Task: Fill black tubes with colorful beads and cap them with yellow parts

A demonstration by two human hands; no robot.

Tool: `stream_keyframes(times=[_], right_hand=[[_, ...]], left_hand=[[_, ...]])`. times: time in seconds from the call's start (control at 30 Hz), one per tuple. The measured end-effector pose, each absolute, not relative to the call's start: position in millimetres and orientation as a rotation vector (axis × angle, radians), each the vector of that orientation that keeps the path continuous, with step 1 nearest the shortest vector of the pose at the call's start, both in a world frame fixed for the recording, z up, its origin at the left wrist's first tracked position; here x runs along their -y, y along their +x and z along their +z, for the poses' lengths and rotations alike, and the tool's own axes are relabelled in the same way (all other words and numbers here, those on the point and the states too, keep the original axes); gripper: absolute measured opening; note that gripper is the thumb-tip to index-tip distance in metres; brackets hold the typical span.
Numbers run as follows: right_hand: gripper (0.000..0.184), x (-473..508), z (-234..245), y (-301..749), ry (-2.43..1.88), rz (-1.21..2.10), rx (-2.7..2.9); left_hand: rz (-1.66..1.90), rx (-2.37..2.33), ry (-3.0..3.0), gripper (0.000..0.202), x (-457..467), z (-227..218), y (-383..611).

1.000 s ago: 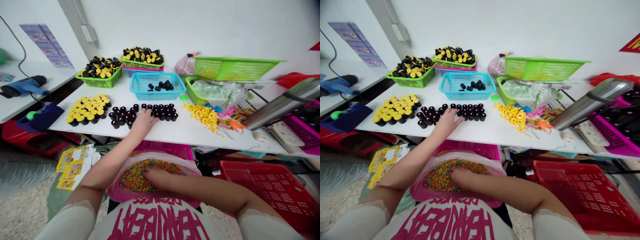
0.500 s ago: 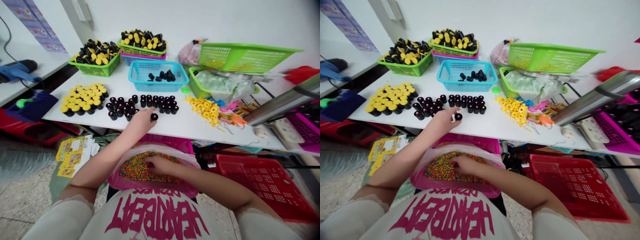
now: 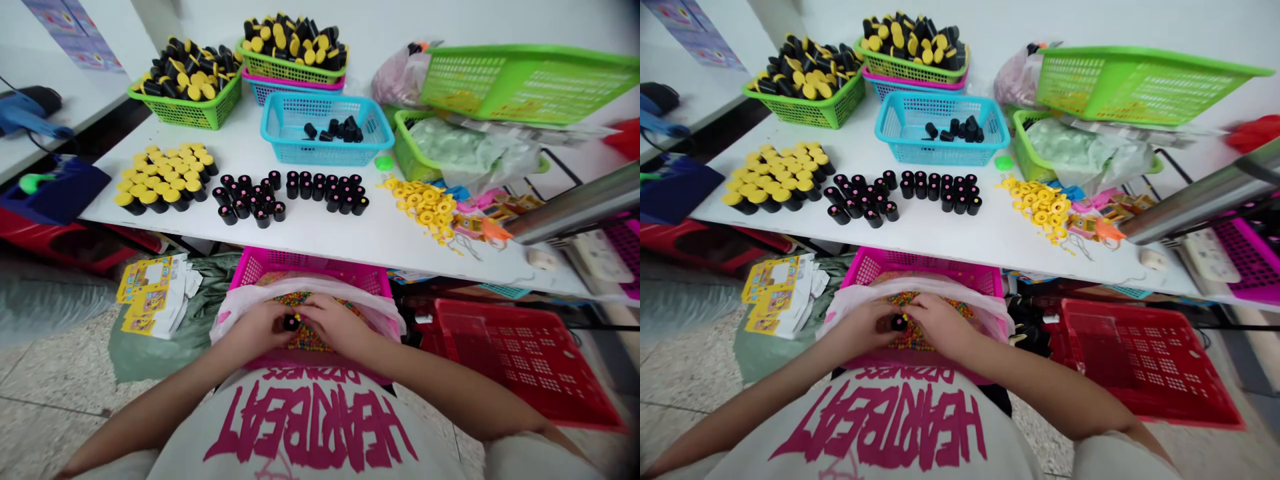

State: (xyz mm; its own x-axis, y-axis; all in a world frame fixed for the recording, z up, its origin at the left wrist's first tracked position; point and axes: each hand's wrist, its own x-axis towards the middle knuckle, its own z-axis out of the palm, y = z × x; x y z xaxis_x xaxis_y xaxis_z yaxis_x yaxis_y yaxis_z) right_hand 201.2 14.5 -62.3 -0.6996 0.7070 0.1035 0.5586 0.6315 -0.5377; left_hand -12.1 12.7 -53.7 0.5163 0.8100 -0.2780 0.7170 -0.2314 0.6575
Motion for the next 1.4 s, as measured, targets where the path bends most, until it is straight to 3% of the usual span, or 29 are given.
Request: stream_keyframes(times=[0.27, 0.67, 0.83, 1.1, 1.4], right_hand=[[0.028, -14, -55, 195, -0.645, -0.171, 2.874], [0.033, -12, -54, 192, -0.504, -0.38, 2.691], [0.029, -15, -46, 195, -0.46, -0.215, 2.781], [0.019, -18, -44, 195, -0.7, 0.403, 2.885], [0.051, -16, -23, 220, -0.993, 0.8, 2.53]], left_hand=[[0.304, -1.22, 1.959, 0.026, -19, -60, -9], [0.365, -1.173, 1.93, 0.033, -19, -62, -11], [0.368, -1.171, 1.934, 0.036, -19, -65, -13], [0.34, -1.157, 1.985, 0.042, -20, -68, -15], [0.465, -1.17, 1.969, 0.037, -18, -40, -20]])
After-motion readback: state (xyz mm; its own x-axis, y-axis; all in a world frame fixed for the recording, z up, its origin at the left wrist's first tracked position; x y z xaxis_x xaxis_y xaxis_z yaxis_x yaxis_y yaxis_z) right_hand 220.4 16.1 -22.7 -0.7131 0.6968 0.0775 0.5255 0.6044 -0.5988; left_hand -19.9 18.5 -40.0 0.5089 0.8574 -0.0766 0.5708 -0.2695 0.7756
